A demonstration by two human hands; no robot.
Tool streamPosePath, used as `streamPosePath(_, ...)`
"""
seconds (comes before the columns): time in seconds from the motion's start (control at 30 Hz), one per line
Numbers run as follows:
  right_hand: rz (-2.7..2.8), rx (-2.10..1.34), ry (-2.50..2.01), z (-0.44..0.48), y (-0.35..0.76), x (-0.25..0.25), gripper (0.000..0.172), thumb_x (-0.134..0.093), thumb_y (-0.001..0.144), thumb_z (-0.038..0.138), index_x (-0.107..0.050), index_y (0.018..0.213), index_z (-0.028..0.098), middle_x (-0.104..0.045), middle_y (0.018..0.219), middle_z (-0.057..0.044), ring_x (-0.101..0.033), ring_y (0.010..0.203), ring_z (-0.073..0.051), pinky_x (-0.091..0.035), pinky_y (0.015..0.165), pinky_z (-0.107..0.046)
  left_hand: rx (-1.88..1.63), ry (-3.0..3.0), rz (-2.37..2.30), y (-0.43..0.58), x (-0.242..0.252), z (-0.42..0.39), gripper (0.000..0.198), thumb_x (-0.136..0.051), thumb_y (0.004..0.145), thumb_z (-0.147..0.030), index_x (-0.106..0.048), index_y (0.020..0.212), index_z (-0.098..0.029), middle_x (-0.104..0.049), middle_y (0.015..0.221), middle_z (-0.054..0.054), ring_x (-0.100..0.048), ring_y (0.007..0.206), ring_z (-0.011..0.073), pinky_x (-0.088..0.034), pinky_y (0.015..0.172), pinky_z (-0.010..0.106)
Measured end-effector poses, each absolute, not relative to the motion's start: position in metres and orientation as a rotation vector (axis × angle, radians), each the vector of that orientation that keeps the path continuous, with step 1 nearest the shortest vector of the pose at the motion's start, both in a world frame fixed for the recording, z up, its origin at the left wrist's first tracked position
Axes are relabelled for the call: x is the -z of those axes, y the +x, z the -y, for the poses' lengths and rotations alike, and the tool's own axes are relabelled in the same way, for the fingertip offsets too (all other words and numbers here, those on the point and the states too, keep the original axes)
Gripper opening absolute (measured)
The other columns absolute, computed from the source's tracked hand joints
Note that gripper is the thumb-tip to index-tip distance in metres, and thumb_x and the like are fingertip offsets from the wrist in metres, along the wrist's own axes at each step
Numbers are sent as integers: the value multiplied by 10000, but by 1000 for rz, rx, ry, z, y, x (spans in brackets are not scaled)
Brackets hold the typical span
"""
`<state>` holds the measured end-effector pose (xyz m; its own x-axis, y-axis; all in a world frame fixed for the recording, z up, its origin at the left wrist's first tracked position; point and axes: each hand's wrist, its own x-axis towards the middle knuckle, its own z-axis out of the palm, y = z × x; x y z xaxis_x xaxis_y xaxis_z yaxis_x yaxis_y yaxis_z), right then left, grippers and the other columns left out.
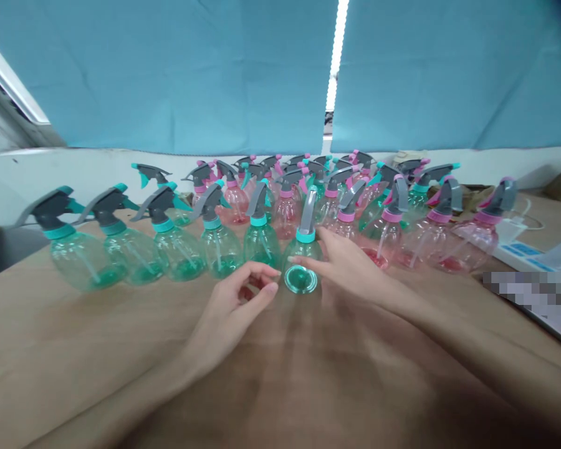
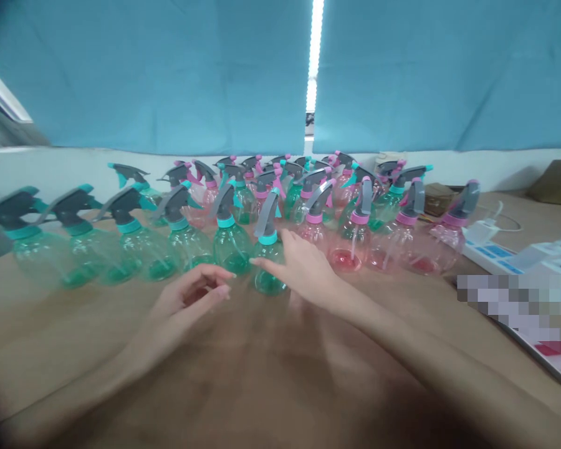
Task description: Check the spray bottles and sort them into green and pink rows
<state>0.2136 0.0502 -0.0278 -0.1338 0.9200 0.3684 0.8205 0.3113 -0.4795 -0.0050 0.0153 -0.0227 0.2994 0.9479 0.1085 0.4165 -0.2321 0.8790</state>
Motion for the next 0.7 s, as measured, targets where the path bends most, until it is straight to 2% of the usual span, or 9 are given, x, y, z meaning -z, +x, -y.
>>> streamPosePath(0.07,2018,-241,-1508,-37,212,23,455,-590,859,596,-542,1106,217,-663,843,-46,-658,830,-291,-463,631,-360,-959,1812,-1247,0,19,-16,226,-610,891,-436,-600,1026,-256,-624,949,1,-604,805,189,-485,717,330)
streamPosePath(0.17,2102,-321,-1484,-18,206,17,423,-576,893,517,-522,1186,217,-678,927,-61,-673,817,-280,-461,613,-348,-998,1835,-1234,8,12,-17,411,-676,845,-430,-532,1192,-263,-566,1293,57,-578,1129,261,-492,927,415)
streamPosePath(0.23,2158,-372,-1483,-5,199,15,414,-566,904,496,-517,1192,203,-676,943,-64,-673,747,-260,-445,567,-336,-965,1875,-1197,14,8,-16,555,-702,826,-420,-465,1305,-271,-502,1415,71,-507,1260,285,-441,1034,461)
streamPosePath(0.3,2193,-381,-1468,5,191,16,451,-585,883,553,-540,1139,184,-673,895,-57,-666,694,-256,-427,521,-331,-955,1919,-1166,19,4,-13,642,-711,815,-407,-414,1367,-266,-509,1416,82,-501,1275,298,-436,1049,479)
streamPosePath(0.37,2211,-352,-1384,14,184,20,520,-616,840,625,-559,1115,188,-683,919,-59,-673,729,-264,-450,537,-340,-976,1926,-1116,22,0,-9,654,-707,820,-398,-400,1380,-259,-525,1401,83,-528,1255,298,-477,1012,453)
streamPosePath(0.43,2227,-326,-1272,21,177,25,573,-622,813,671,-572,1127,194,-694,961,-64,-682,761,-266,-487,578,-360,-1012,1900,-1050,23,-2,-5,575,-689,846,-395,-438,1345,-259,-532,1402,64,-543,1255,278,-517,968,391)
streamPosePath(0.57,2208,-269,-1152,31,169,34,656,-649,753,714,-586,1082,150,-693,942,-82,-686,772,-275,-529,602,-388,-1060,1929,-1025,16,-4,5,367,-616,904,-290,-524,1256,-239,-607,1314,21,-573,1236,214,-493,1007,310)
streamPosePath(0.7,2192,-263,-1021,37,169,38,662,-698,746,666,-548,1160,172,-691,1011,-60,-684,847,-263,-549,675,-388,-1075,2048,-955,2,-4,11,375,-535,889,-170,-538,1256,-250,-642,1278,-7,-622,1141,164,-515,964,248)
